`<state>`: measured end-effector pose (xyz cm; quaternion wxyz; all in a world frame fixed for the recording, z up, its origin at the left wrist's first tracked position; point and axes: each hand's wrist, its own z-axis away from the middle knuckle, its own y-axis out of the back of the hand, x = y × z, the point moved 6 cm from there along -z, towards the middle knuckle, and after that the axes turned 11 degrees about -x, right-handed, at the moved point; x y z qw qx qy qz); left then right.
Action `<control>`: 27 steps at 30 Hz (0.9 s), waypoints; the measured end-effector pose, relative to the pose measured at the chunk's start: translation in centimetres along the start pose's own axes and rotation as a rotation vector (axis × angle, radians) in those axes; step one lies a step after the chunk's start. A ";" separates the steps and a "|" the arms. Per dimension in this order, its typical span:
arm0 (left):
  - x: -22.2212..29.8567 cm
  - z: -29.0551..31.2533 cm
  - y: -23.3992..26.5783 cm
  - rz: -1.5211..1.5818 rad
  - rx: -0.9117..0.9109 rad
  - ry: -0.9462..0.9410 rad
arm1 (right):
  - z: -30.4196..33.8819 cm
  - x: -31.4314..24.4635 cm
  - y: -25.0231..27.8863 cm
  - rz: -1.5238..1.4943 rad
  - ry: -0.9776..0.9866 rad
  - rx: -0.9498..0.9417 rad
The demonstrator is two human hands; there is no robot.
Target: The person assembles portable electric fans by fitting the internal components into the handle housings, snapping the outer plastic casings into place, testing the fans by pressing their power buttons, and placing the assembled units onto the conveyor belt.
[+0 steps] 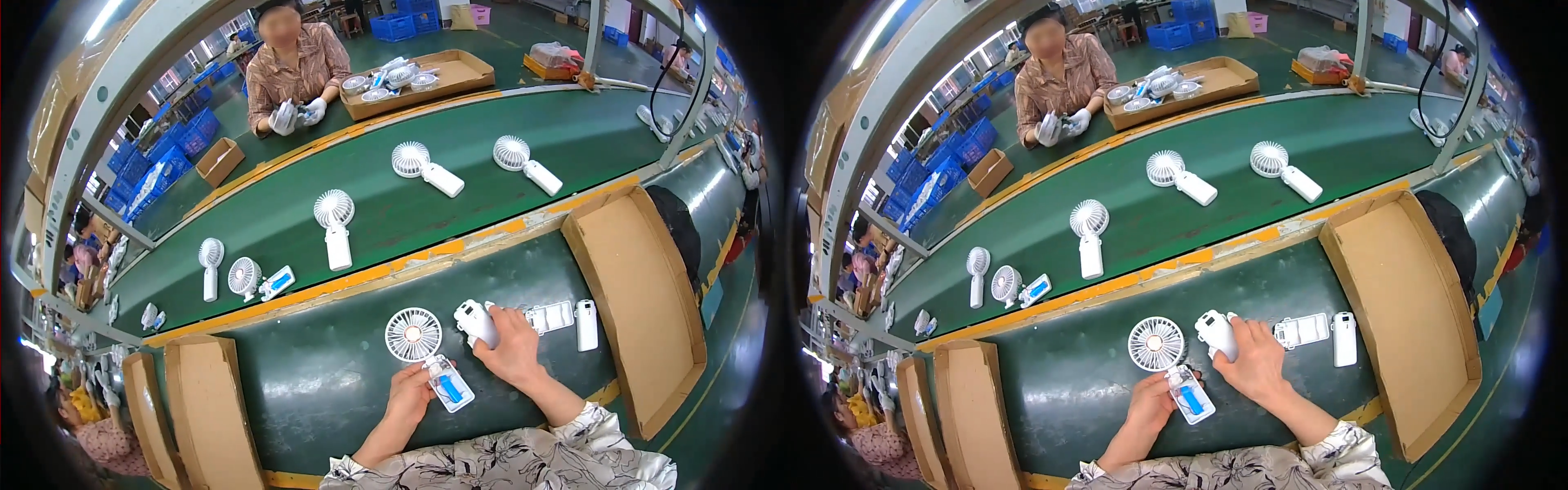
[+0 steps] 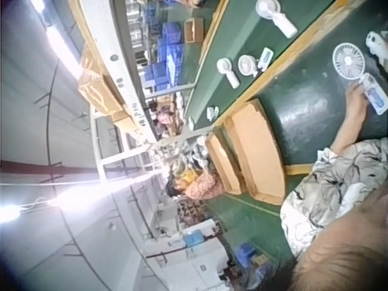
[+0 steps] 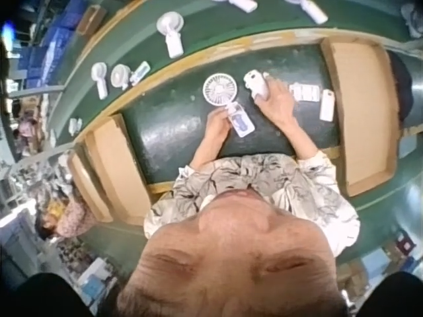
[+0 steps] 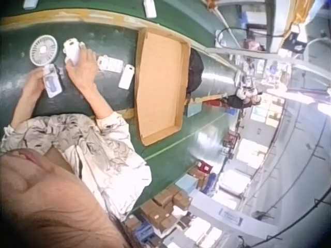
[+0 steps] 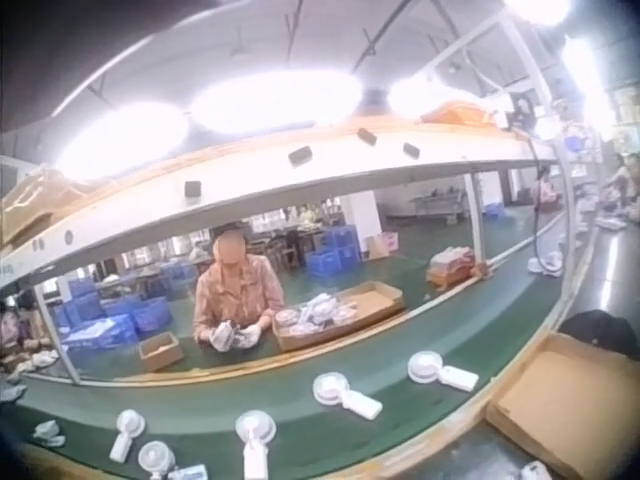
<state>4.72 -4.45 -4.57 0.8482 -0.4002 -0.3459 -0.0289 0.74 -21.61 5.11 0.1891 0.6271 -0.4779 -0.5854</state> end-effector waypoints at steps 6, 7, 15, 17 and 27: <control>-0.1 0.1 -0.1 -0.009 0.025 -0.011 | 0.5 0.9 -2.5 0.078 0.045 0.021; -0.1 0.0 -0.4 -0.010 0.016 -0.018 | 0.6 1.2 -2.3 0.082 0.057 0.038; 0.3 0.1 -0.3 -0.001 -0.018 -0.100 | 0.9 1.9 -2.4 0.068 0.105 0.089; 0.3 0.3 -0.5 -0.014 -0.012 -0.099 | 0.9 1.5 -1.5 -0.029 0.167 0.159; 0.1 0.2 -0.8 0.004 -0.033 -0.088 | 1.6 1.8 -0.6 -0.164 0.269 0.278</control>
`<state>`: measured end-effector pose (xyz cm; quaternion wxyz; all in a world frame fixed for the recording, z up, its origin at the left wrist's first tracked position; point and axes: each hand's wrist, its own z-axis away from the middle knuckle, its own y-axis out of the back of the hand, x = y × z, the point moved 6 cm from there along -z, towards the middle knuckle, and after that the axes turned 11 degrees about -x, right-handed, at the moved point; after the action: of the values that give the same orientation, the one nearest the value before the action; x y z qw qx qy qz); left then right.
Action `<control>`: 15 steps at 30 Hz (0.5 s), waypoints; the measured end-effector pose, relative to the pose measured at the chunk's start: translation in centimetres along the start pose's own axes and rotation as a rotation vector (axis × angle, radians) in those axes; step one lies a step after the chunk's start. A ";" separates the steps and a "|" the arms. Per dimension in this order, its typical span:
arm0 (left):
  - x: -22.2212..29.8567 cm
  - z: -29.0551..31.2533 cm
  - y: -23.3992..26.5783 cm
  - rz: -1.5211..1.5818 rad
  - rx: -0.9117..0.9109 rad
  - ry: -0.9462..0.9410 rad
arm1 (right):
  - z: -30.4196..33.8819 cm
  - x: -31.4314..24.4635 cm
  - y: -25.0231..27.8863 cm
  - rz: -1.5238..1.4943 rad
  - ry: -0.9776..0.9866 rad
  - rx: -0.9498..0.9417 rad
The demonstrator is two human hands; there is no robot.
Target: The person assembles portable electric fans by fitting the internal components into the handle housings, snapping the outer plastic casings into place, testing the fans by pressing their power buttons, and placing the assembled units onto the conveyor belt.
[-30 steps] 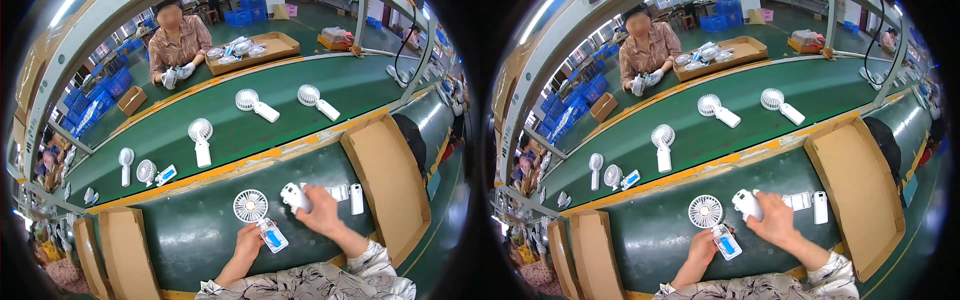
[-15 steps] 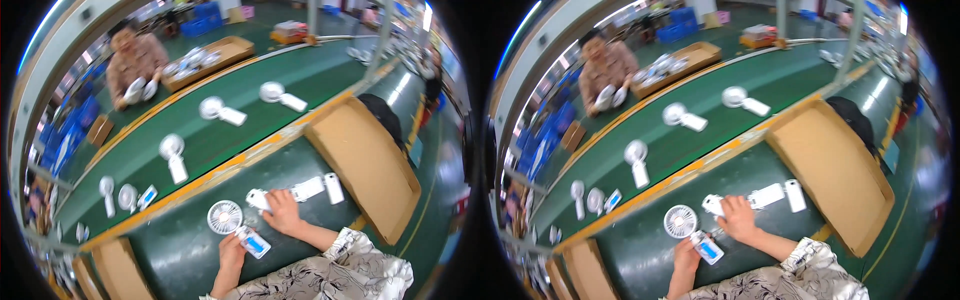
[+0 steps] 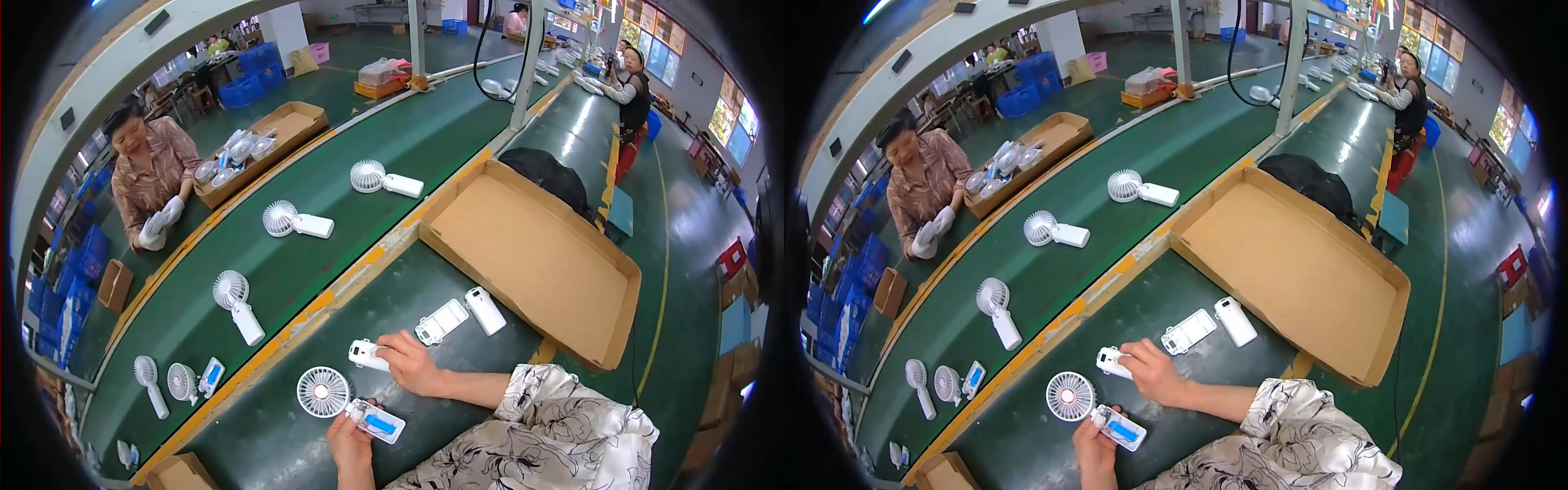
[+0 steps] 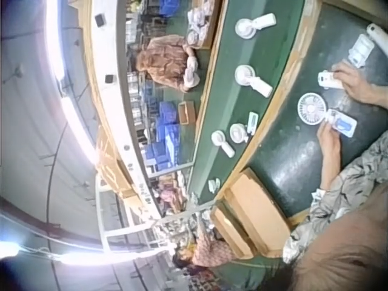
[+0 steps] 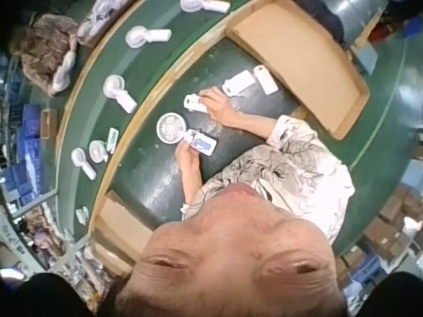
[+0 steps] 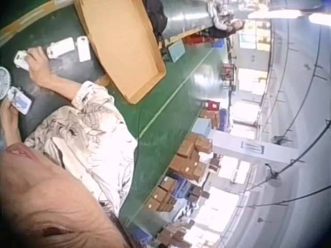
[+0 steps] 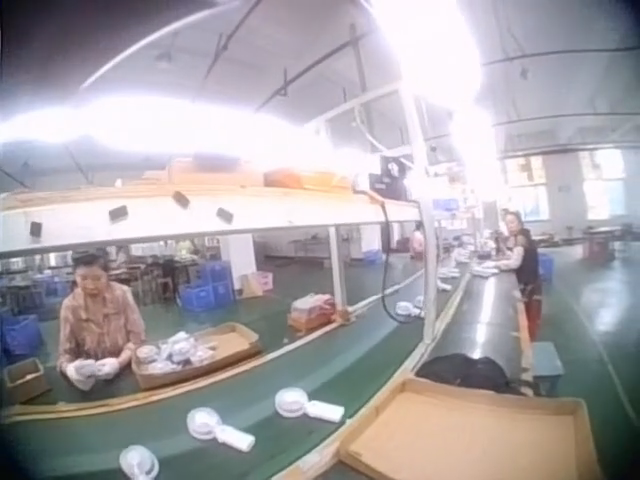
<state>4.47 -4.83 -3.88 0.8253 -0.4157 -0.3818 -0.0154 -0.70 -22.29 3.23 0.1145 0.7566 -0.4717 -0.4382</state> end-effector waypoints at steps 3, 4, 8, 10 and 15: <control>0.1 0.0 0.3 -0.006 0.004 0.003 | -0.2 0.0 -0.1 -0.009 -0.005 0.007; 0.1 0.0 0.3 -0.008 0.003 0.008 | -0.2 0.0 0.0 -0.007 -0.010 0.009; -0.1 -0.2 0.1 -0.015 0.016 0.008 | 0.0 0.5 0.2 -0.018 -0.024 0.015; -0.3 -0.7 0.4 -0.030 0.016 -0.014 | 0.1 0.8 0.2 -0.019 -0.035 0.027; 0.5 0.2 0.7 -0.061 0.121 0.016 | -0.1 0.5 -0.6 -0.089 0.008 0.033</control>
<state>4.93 -4.12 -3.93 0.8511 -0.3531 -0.3879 -0.0206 -0.15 -22.43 2.66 0.0844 0.7805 -0.4441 -0.4319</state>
